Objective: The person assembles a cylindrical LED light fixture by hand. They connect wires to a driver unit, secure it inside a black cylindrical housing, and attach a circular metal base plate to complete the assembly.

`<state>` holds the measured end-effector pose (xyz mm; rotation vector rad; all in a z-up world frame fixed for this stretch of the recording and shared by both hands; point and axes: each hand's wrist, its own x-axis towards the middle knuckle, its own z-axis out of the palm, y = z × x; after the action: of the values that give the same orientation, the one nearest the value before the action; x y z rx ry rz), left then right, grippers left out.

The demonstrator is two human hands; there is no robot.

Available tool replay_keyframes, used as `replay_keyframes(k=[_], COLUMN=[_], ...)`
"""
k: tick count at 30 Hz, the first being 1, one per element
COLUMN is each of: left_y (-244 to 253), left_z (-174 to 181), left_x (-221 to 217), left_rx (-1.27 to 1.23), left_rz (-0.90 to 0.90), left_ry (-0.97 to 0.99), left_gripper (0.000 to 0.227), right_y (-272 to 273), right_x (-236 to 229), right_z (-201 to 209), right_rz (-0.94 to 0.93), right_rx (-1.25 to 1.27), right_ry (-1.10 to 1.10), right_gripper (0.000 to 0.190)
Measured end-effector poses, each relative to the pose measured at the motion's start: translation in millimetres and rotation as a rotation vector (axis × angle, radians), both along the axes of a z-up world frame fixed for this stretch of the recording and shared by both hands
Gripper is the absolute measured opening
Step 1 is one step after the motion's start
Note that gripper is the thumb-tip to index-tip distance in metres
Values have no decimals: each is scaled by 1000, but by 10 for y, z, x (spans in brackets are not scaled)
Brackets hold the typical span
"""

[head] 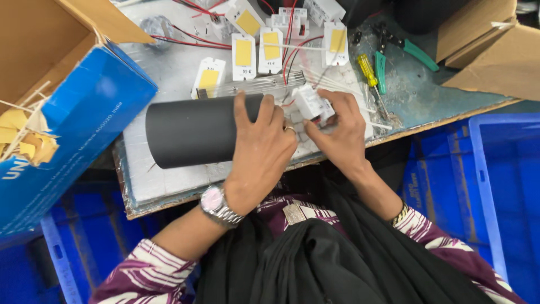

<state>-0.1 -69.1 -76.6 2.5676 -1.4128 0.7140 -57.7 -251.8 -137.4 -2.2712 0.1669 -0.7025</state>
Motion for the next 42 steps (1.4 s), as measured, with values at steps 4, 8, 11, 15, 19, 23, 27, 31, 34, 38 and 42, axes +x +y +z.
replay_keyframes(k=[4,8,11,15,19,23,27,31,34,38,42], left_y=[-288,-376,-422,-539,-570,-595,-339,154,298,459,503], left_z=[10,27,63,105,95,32,64,198,292,386,413], left_x=[138,194,151,75,53,95,95,-132,-138,159,537], left_rx=[258,405,519,732,672,763,403,-116,19,288,342], left_rz=[121,122,175,189,304,250,41,28,165,-13,-224], left_ry=[28,132,27,140,-126,-69,-5,57,165,111,31], left_gripper=[19,19,21,23,29,32,31,68,86,83,81], right_y=[-99,-191,-216,-239,-257,-264,-248,-235,-216,-188,-169], right_x=[21,-2,-41,-69,-100,-134,-166,-154,-135,-112,-145], right_z=[-112,-239,-294,-343,-385,-417,-394,-372,-352,-336,-342], right_rz=[-8,85,135,195,206,245,234,240,186,197,255], right_rx=[314,452,482,547,590,611,544,562,423,452,491], right_ry=[-52,-106,-153,-218,-229,-246,-260,-242,-177,-154,-197], right_gripper=[59,62,61,62,62,62,63,62,62,61,62])
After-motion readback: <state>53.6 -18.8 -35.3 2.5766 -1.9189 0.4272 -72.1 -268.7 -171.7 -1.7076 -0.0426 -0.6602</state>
